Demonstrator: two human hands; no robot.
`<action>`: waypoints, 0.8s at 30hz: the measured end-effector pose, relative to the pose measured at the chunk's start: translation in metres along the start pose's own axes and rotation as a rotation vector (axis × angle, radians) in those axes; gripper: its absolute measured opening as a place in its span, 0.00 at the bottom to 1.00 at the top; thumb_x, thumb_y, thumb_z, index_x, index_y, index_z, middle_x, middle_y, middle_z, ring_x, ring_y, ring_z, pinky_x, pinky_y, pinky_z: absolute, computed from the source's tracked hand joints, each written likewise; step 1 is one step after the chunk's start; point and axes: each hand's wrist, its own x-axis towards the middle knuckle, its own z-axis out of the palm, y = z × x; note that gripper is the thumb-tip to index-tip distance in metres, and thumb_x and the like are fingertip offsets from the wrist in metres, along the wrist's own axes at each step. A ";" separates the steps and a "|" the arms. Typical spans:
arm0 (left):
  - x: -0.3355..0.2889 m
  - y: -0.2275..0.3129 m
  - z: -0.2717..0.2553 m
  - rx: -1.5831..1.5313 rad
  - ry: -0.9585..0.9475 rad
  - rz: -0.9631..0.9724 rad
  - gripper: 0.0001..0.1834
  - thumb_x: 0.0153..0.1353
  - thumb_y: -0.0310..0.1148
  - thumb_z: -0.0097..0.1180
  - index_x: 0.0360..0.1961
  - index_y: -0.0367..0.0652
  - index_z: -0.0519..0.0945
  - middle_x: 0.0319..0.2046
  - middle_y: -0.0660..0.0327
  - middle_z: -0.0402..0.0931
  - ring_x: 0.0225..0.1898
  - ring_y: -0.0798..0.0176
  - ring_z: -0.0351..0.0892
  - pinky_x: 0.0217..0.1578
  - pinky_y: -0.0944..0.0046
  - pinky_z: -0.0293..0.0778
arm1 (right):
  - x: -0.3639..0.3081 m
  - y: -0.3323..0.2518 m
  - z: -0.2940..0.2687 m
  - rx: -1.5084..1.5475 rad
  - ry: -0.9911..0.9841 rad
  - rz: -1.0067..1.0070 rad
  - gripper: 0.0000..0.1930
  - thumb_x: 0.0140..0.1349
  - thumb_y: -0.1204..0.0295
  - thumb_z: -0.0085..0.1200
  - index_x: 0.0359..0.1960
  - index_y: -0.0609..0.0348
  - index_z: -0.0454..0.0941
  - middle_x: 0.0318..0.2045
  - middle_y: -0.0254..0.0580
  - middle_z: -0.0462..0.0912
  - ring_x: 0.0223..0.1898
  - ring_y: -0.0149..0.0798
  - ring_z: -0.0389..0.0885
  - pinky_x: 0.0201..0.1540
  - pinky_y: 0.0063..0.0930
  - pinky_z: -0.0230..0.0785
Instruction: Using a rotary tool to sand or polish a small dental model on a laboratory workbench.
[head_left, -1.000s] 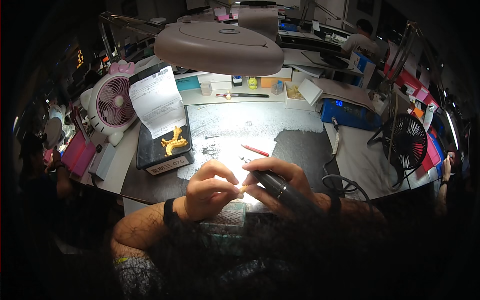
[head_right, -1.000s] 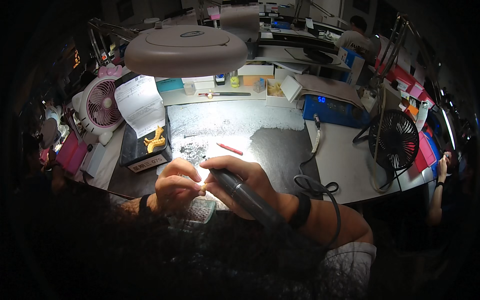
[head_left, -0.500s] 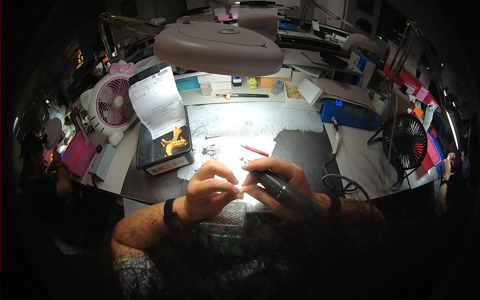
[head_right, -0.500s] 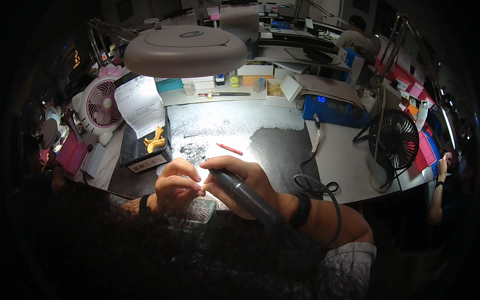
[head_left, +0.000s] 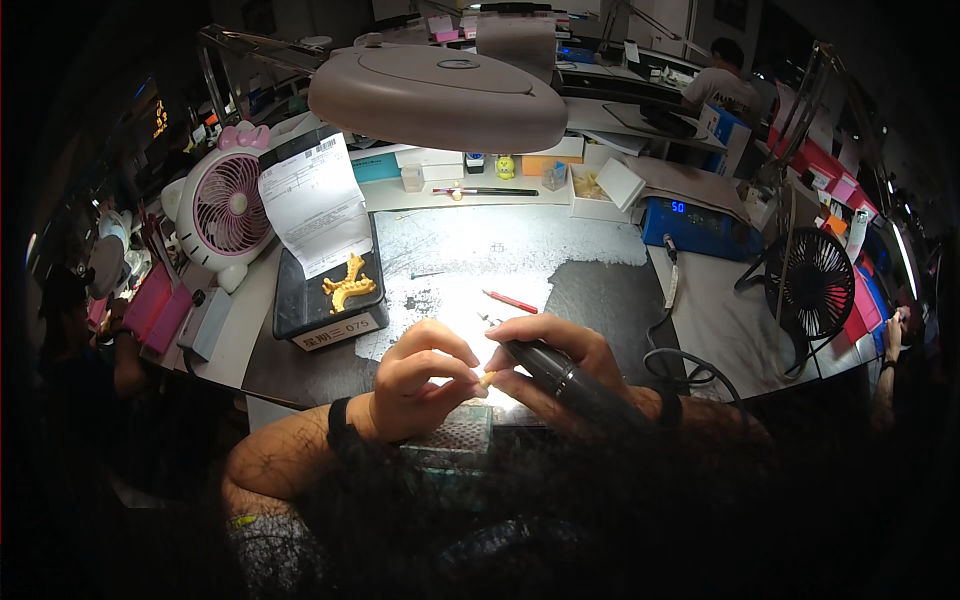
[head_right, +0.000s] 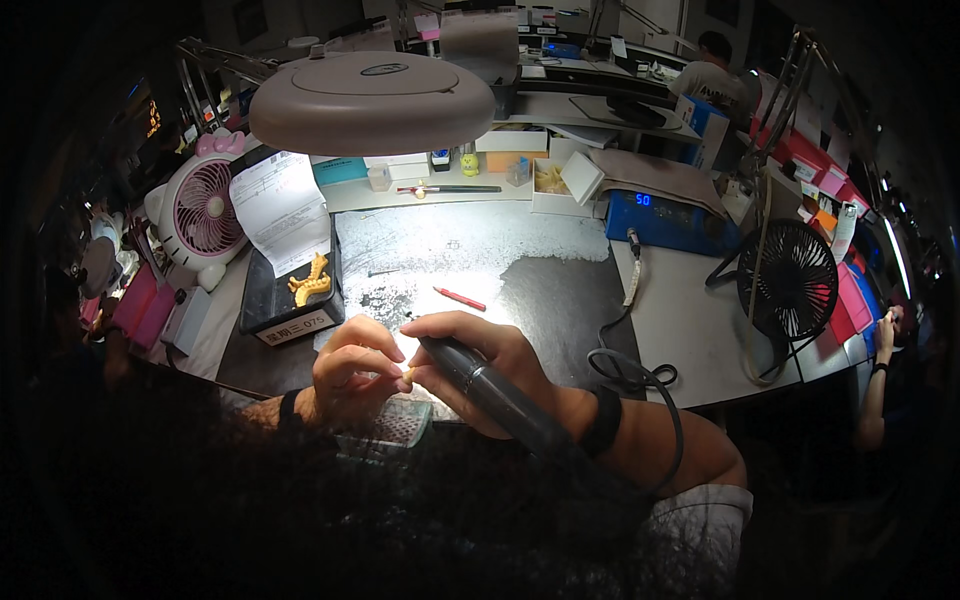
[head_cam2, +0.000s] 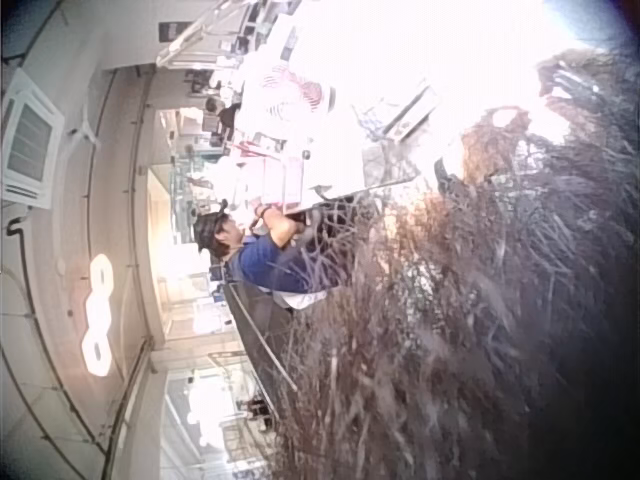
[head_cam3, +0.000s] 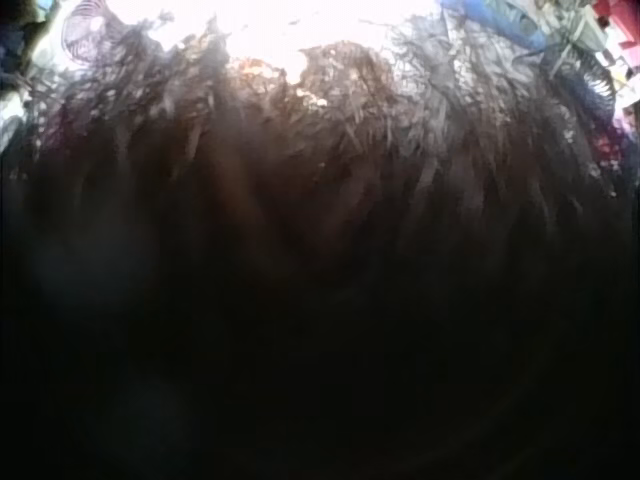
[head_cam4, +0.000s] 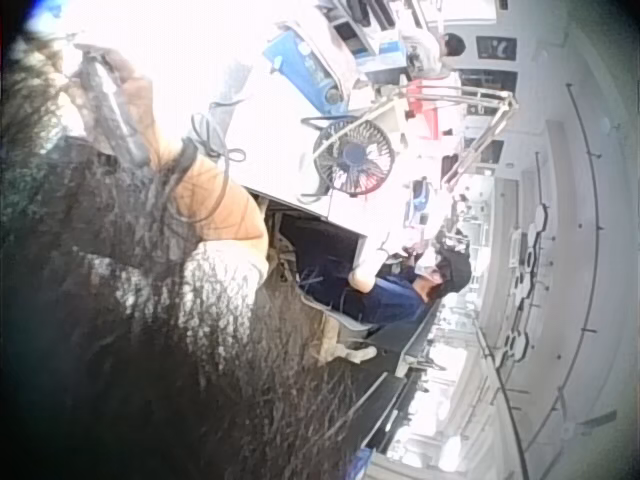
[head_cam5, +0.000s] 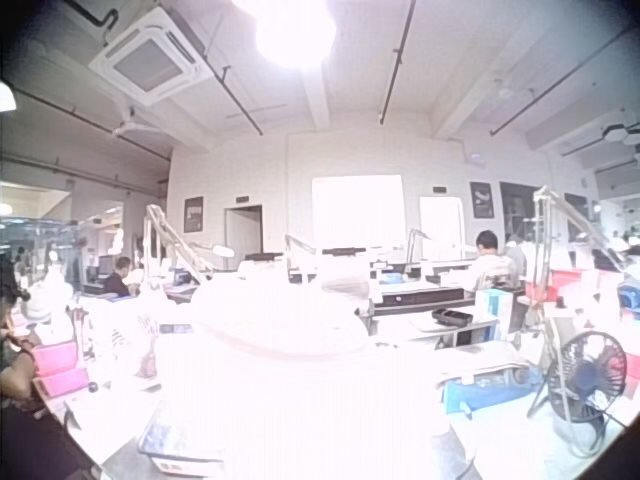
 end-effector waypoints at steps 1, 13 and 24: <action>0.001 0.001 0.000 0.000 -0.005 -0.009 0.16 0.51 0.18 0.73 0.39 0.43 0.84 0.37 0.61 0.79 0.38 0.62 0.79 0.37 0.63 0.75 | 0.000 0.000 0.000 0.000 0.002 0.001 0.21 0.65 0.83 0.63 0.59 0.65 0.74 0.38 0.44 0.87 0.42 0.32 0.88 0.45 0.23 0.80; 0.000 0.001 0.000 0.015 -0.001 -0.024 0.15 0.52 0.19 0.73 0.39 0.42 0.82 0.38 0.59 0.79 0.38 0.61 0.80 0.37 0.64 0.76 | 0.001 -0.002 0.000 -0.028 -0.001 -0.021 0.21 0.65 0.83 0.62 0.59 0.66 0.74 0.37 0.43 0.86 0.41 0.31 0.88 0.44 0.22 0.80; -0.003 0.000 0.002 0.036 0.023 -0.123 0.13 0.56 0.16 0.69 0.41 0.37 0.83 0.36 0.57 0.81 0.37 0.60 0.82 0.38 0.64 0.77 | -0.002 0.000 0.004 -0.146 0.098 -0.007 0.23 0.61 0.81 0.68 0.58 0.63 0.75 0.33 0.38 0.84 0.35 0.26 0.84 0.38 0.20 0.77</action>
